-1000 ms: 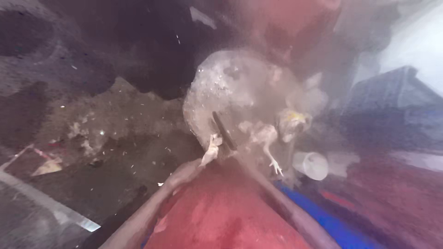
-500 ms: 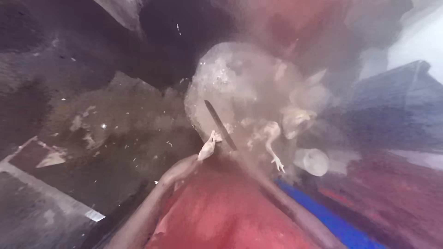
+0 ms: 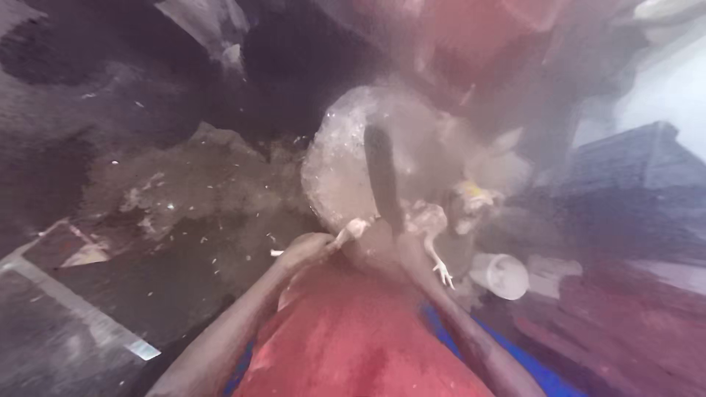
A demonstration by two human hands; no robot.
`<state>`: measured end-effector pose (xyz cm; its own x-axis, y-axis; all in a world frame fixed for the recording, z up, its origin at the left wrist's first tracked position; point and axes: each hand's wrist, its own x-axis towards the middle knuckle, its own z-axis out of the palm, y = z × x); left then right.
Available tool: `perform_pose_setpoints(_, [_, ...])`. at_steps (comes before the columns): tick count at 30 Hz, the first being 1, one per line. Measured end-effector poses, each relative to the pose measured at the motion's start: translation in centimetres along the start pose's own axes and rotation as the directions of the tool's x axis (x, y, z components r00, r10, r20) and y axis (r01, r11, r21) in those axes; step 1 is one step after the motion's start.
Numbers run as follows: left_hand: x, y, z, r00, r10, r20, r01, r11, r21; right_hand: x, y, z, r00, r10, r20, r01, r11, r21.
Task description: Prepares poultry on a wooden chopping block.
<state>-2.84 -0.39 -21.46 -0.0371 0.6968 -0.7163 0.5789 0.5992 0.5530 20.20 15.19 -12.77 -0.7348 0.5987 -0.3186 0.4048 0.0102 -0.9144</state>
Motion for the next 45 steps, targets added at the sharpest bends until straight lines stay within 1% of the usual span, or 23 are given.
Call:
perform_pose_setpoints(1, [0.7, 0.1, 0.2, 1.0, -0.024, -0.012, 0.025, 0.997, 0.07, -0.4, -1.2, 0.7, 0.996, -0.084, -0.022, 0.086, 0.992, 0.096])
perform_pose_setpoints(3, [1.6, 0.0, 0.3, 0.998, -0.058, -0.015, 0.06, 0.988, 0.145, -1.3, -0.9, 1.5, 0.991, -0.127, -0.031, 0.127, 0.992, -0.012])
perform_pose_setpoints(5, [1.8, 0.0, 0.4, 0.997, -0.076, -0.025, 0.079, 0.986, 0.145, -0.8, 3.4, 1.2, 0.984, 0.096, 0.149, -0.045, 0.948, -0.316])
perform_pose_setpoints(7, [1.2, 0.1, 0.1, 0.996, -0.091, -0.018, 0.092, 0.986, 0.138, 0.5, 7.5, 0.8, 0.919, 0.291, 0.267, -0.124, 0.855, -0.503])
perform_pose_setpoints(10, [-0.8, 0.2, -0.1, 0.998, -0.06, -0.018, 0.061, 0.997, 0.048, 0.3, 6.9, 0.3, 0.908, 0.367, 0.2, -0.204, 0.808, -0.553])
perform_pose_setpoints(12, [-1.0, 0.4, 0.6, 1.0, -0.01, -0.023, 0.006, 0.987, -0.162, 0.0, 3.8, -0.4, 0.915, 0.373, 0.155, -0.26, 0.837, -0.481])
perform_pose_setpoints(13, [-0.8, 0.7, 1.1, 1.0, 0.006, -0.005, -0.007, 0.959, -0.285, -0.3, 2.0, -0.7, 0.939, 0.31, 0.149, -0.23, 0.888, -0.398])
perform_pose_setpoints(15, [-0.3, 1.4, 2.9, 0.999, 0.0, 0.036, 0.019, 0.858, -0.513, -0.9, -1.1, -0.4, 0.996, 0.001, 0.094, 0.017, 0.983, -0.183])
perform_pose_setpoints(17, [0.7, 2.0, 4.8, 0.999, -0.023, 0.046, 0.048, 0.759, -0.65, -0.9, -2.5, 0.9, 0.959, -0.283, -0.009, 0.283, 0.959, -0.003])
perform_pose_setpoints(18, [0.9, 2.5, 5.2, 0.998, -0.045, 0.046, 0.064, 0.742, -0.667, -0.9, -1.9, 1.4, 0.945, -0.327, -0.017, 0.327, 0.945, 0.004])
perform_pose_setpoints(20, [1.0, 3.0, 5.6, 0.996, -0.081, 0.041, 0.088, 0.766, -0.637, -0.9, 1.5, 1.9, 0.989, -0.118, 0.093, 0.128, 0.985, -0.112])
perform_pose_setpoints(22, [0.7, 2.9, 5.4, 0.997, -0.074, 0.018, 0.072, 0.849, -0.524, 0.2, 5.7, 1.8, 0.933, 0.248, 0.26, -0.166, 0.94, -0.299])
perform_pose_setpoints(23, [0.6, 2.6, 5.3, 0.999, -0.052, 0.008, 0.051, 0.903, -0.427, 0.5, 7.6, 1.6, 0.904, 0.317, 0.288, -0.207, 0.912, -0.355])
perform_pose_setpoints(25, [-0.1, 2.1, 4.1, 0.999, -0.016, -0.032, 0.007, 0.968, -0.251, 1.0, 8.5, 0.9, 0.907, 0.321, 0.274, -0.193, 0.893, -0.407])
perform_pose_setpoints(29, [-0.8, 1.5, 1.8, 0.991, -0.09, -0.099, 0.097, 0.993, 0.069, 0.8, 3.1, -0.1, 0.945, 0.262, 0.195, -0.185, 0.922, -0.341])
perform_pose_setpoints(32, [-0.2, 0.0, 0.6, 0.983, -0.103, -0.153, 0.13, 0.975, 0.179, -0.4, -1.0, 0.2, 0.986, -0.026, 0.166, 0.054, 0.985, -0.161])
perform_pose_setpoints(34, [-0.2, -0.1, -0.3, 0.985, -0.097, -0.14, 0.126, 0.967, 0.22, -1.0, -0.8, 1.2, 0.976, -0.185, 0.119, 0.198, 0.974, -0.113])
perform_pose_setpoints(35, [-0.1, -0.3, -0.4, 0.986, -0.093, -0.14, 0.124, 0.964, 0.234, -1.2, 0.5, 1.3, 0.973, -0.165, 0.159, 0.191, 0.968, -0.164])
perform_pose_setpoints(36, [-0.2, -0.5, -0.2, 0.984, -0.073, -0.162, 0.111, 0.965, 0.238, -1.0, 2.2, 1.3, 0.968, -0.066, 0.242, 0.129, 0.958, -0.254])
perform_pose_setpoints(38, [-0.4, -0.6, -0.2, 0.982, -0.065, -0.18, 0.108, 0.964, 0.242, 0.3, 6.0, 1.2, 0.895, 0.242, 0.374, -0.06, 0.898, -0.436])
perform_pose_setpoints(39, [-0.7, -0.4, -0.5, 0.983, -0.067, -0.169, 0.104, 0.97, 0.221, 0.8, 7.6, 1.1, 0.869, 0.328, 0.371, -0.115, 0.863, -0.492])
perform_pose_setpoints(41, [-1.2, -0.5, -0.7, 0.983, -0.045, -0.18, 0.073, 0.986, 0.149, 1.2, 8.8, 0.7, 0.885, 0.33, 0.328, -0.112, 0.836, -0.537])
perform_pose_setpoints(45, [0.1, -1.2, 1.6, 0.969, -0.075, -0.234, 0.021, 0.974, -0.226, 0.8, 4.6, 0.4, 0.928, 0.297, 0.224, -0.192, 0.898, -0.396])
